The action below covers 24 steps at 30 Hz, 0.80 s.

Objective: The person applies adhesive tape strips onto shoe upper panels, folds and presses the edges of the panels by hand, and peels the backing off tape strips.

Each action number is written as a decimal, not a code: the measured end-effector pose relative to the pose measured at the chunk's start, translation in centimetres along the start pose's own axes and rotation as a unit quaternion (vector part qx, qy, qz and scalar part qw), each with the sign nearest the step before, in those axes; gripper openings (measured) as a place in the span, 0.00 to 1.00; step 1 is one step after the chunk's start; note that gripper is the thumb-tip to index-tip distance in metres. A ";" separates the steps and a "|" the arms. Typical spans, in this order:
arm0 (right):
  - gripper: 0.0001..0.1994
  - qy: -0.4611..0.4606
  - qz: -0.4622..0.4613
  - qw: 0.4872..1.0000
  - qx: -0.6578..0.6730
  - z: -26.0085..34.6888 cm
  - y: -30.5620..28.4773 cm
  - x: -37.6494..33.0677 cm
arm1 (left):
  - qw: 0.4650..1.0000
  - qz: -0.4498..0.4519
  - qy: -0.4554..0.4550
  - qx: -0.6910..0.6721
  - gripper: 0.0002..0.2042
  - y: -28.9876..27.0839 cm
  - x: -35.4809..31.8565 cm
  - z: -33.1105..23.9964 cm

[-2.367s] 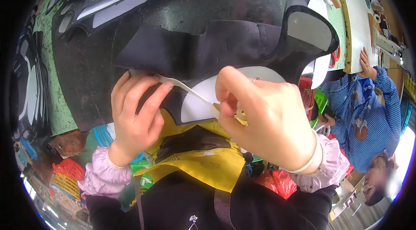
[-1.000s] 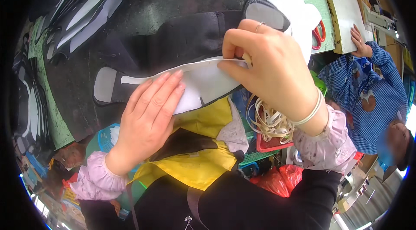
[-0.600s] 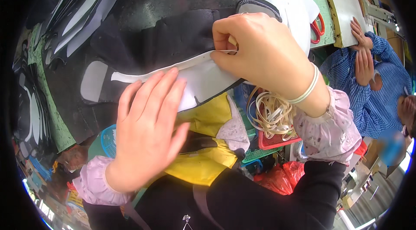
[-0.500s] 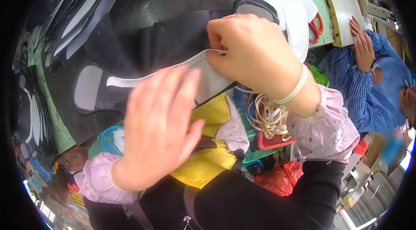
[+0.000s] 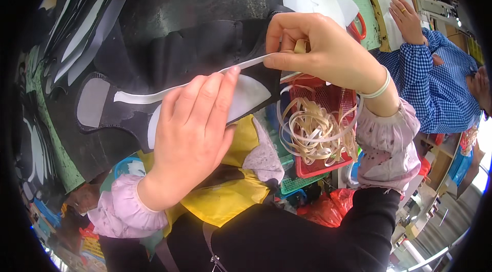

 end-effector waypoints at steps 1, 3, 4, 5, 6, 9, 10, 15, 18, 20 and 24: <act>0.08 0.000 -0.001 1.000 0.000 0.0 -0.2 0.0 | 1.000 0.002 -0.003 0.014 0.37 0.1 0.2 0.1; 0.07 0.044 0.030 0.998 0.015 -0.6 -0.2 0.0 | 0.999 0.000 0.001 0.032 0.38 0.5 0.6 -0.1; 0.07 0.044 0.030 0.998 0.016 -0.6 -0.4 0.0 | 0.999 -0.002 0.004 0.049 0.39 0.6 0.7 -0.3; 0.06 0.049 0.030 0.998 0.040 -0.5 -0.6 0.0 | 0.999 -0.001 0.005 0.050 0.39 0.5 0.8 -0.2; 0.06 0.054 0.029 0.996 0.064 -0.6 -0.8 0.0 | 0.999 0.006 0.004 0.039 0.37 0.4 0.9 -0.2; 0.06 0.032 0.055 0.996 0.070 -1.2 -0.7 0.2 | 1.000 -0.011 -0.009 -0.002 0.34 0.3 0.6 0.2; 0.06 0.032 0.054 0.996 0.070 -1.1 -0.8 0.1 | 0.999 -0.035 -0.022 -0.033 0.32 0.0 0.5 0.4; 0.07 -0.004 0.108 0.987 0.123 1.7 1.8 -1.3 | 0.999 -0.044 0.012 0.013 0.24 0.2 -0.2 -0.3; 0.07 -0.099 0.124 0.987 0.020 4.3 3.2 -1.5 | 0.999 -0.036 0.004 0.014 0.29 0.3 -0.4 -0.2; 0.07 -0.060 0.033 0.997 0.040 2.9 1.7 -1.0 | 0.999 -0.037 -0.002 0.009 0.29 0.2 -0.3 -0.1; 0.08 -0.017 -0.060 0.995 -0.078 0.9 -1.3 -1.1 | 0.999 -0.037 -0.008 -0.016 0.32 -0.2 0.0 -0.1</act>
Point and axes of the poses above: each hand's wrist, its own x-axis towards the middle knuckle, its own y-axis out of the palm, z = x × y, the point moved 8 cm from there along x, towards the middle knuckle, and after that the axes turned 4 degrees about x, right-handed, at the moved point
